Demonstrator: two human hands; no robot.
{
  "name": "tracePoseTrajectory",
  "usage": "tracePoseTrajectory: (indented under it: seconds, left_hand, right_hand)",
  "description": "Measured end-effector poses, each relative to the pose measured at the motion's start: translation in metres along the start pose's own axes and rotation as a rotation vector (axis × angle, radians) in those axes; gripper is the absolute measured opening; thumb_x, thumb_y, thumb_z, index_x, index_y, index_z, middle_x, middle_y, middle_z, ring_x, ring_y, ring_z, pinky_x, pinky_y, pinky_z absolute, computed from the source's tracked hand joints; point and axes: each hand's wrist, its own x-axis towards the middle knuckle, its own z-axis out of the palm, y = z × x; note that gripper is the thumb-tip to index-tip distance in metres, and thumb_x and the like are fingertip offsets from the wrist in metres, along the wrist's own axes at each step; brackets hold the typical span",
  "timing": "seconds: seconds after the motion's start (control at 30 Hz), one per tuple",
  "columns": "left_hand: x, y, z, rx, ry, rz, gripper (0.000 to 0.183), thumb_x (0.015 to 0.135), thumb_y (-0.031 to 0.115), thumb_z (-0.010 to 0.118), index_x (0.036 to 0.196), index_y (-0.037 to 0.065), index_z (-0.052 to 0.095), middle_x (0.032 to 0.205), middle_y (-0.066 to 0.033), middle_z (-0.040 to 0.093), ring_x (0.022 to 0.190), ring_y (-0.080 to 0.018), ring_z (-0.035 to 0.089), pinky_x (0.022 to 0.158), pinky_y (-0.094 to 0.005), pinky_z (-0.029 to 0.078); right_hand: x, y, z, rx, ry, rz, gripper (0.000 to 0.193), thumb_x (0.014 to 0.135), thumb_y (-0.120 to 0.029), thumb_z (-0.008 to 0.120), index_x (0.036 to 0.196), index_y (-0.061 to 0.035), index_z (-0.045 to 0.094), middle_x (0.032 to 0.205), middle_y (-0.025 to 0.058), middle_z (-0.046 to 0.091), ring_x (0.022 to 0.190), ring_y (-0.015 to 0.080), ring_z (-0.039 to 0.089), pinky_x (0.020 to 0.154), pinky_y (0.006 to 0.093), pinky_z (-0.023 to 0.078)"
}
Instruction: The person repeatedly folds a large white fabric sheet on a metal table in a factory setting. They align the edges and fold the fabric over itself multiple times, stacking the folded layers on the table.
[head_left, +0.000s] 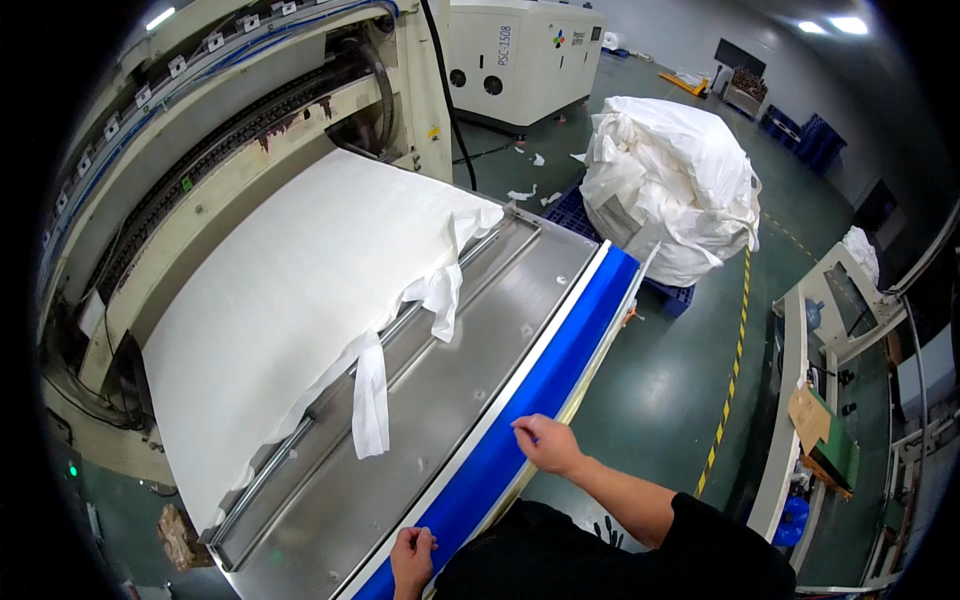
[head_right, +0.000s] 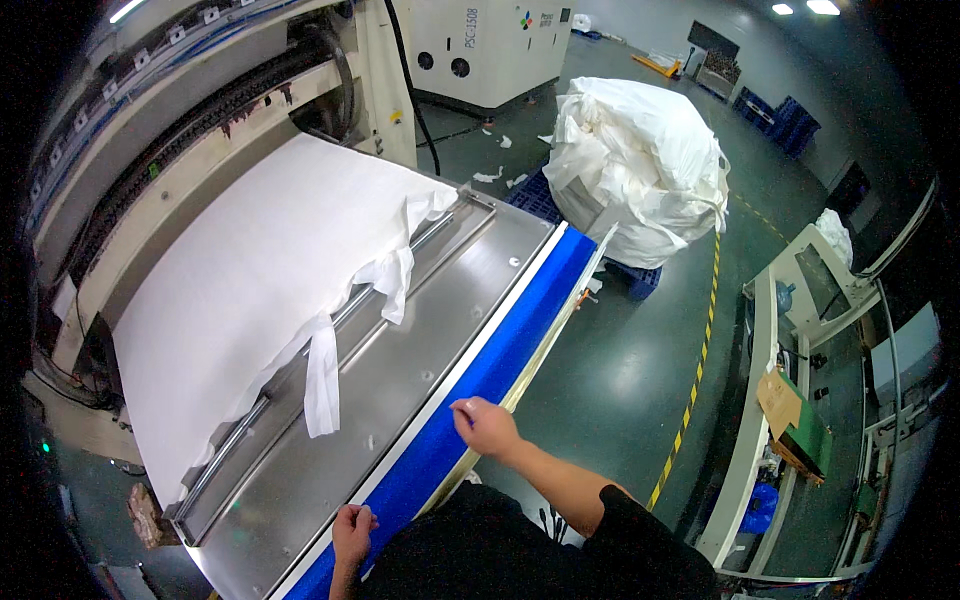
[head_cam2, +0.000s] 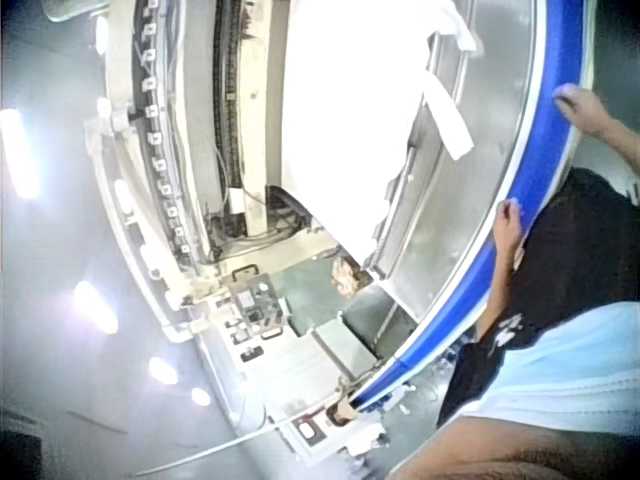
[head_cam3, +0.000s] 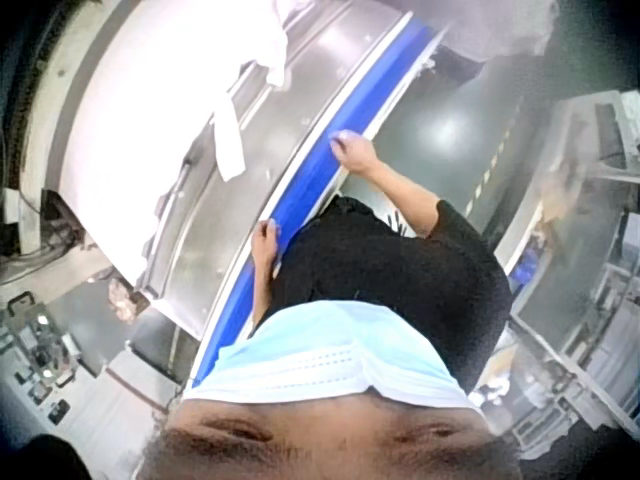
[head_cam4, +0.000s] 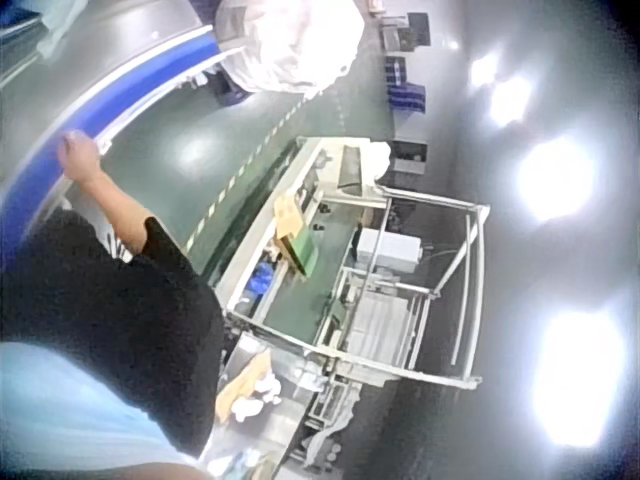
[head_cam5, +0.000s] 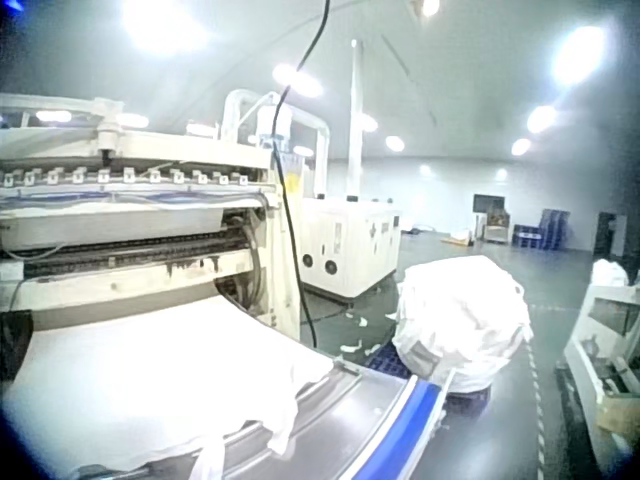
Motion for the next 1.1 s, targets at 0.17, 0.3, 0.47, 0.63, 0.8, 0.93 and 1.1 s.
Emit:
tracePoseTrajectory:
  seconds: [0.17,0.3,0.47,0.63,0.8,0.93,1.1]
  left_hand:
    - [-0.003,0.018,0.013,-0.014,-0.023,-0.015,0.021,0.09,0.019,0.057,0.089,-0.001,0.055,0.076,-0.0091,0.064,0.069,-0.0135,0.061,0.065,-0.0264,0.049]
    - [-0.011,0.033,0.011,0.105,-0.002,-0.024,0.029,0.09,0.028,0.057,0.091,-0.001,0.059,0.079,-0.0109,0.067,0.072,-0.0169,0.064,0.069,-0.0291,0.05]
    - [-0.01,0.044,0.014,0.166,0.018,-0.033,0.03,0.088,0.031,0.059,0.094,0.001,0.06,0.077,-0.012,0.065,0.071,-0.0198,0.062,0.067,-0.0318,0.049]
    - [-0.026,0.033,0.011,0.085,0.133,-0.081,0.029,0.088,0.031,0.059,0.093,0.002,0.06,0.074,-0.0121,0.062,0.067,-0.0218,0.06,0.065,-0.0325,0.048]
    - [-0.042,0.03,0.008,0.132,0.185,-0.132,0.03,0.089,0.032,0.056,0.094,0.003,0.06,0.079,-0.0144,0.063,0.074,-0.0276,0.061,0.068,-0.0363,0.048]
    - [-0.051,0.026,0.006,0.095,0.271,-0.153,0.03,0.09,0.032,0.055,0.095,0.003,0.06,0.085,-0.0157,0.064,0.08,-0.0318,0.062,0.071,-0.039,0.048]
    - [-0.069,0.008,-0.005,0.022,0.443,-0.223,0.03,0.089,0.031,0.057,0.096,0.003,0.06,0.083,-0.0148,0.064,0.076,-0.0288,0.062,0.069,-0.0378,0.049]
  right_hand:
    - [-0.013,-0.024,0.02,0.077,-0.198,-0.095,0.012,0.082,-0.014,0.062,0.091,-0.0081,0.066,0.078,0.0106,0.063,0.068,0.0271,0.062,0.06,0.0343,0.05]
    - [-0.022,-0.037,0.033,0.107,-0.326,-0.106,0.014,0.082,-0.015,0.06,0.093,-0.0092,0.065,0.083,0.0106,0.065,0.072,0.0296,0.063,0.064,0.0379,0.052]
    - [-0.014,-0.034,0.044,0.168,-0.343,-0.159,0.012,0.082,-0.013,0.061,0.092,-0.0066,0.065,0.079,0.0109,0.063,0.07,0.0275,0.062,0.061,0.0344,0.05]
    - [0.006,-0.047,0.068,0.089,-0.617,-0.178,0.017,0.083,-0.018,0.059,0.094,-0.0063,0.064,0.084,0.0127,0.064,0.075,0.0305,0.063,0.066,0.0369,0.051]
    - [0.014,-0.051,0.093,0.026,-0.825,-0.232,0.022,0.085,-0.022,0.056,0.098,-0.0067,0.064,0.091,0.0145,0.064,0.082,0.0342,0.062,0.072,0.0418,0.05]
    - [0.015,-0.052,0.115,0.047,-0.949,-0.289,0.022,0.085,-0.023,0.056,0.099,-0.0066,0.064,0.095,0.015,0.065,0.087,0.0326,0.063,0.077,0.0395,0.05]
    - [0.019,-0.069,0.158,-0.01,-1.086,-0.476,0.021,0.085,-0.021,0.058,0.097,-0.0054,0.063,0.085,0.0142,0.065,0.077,0.0309,0.064,0.069,0.0378,0.05]
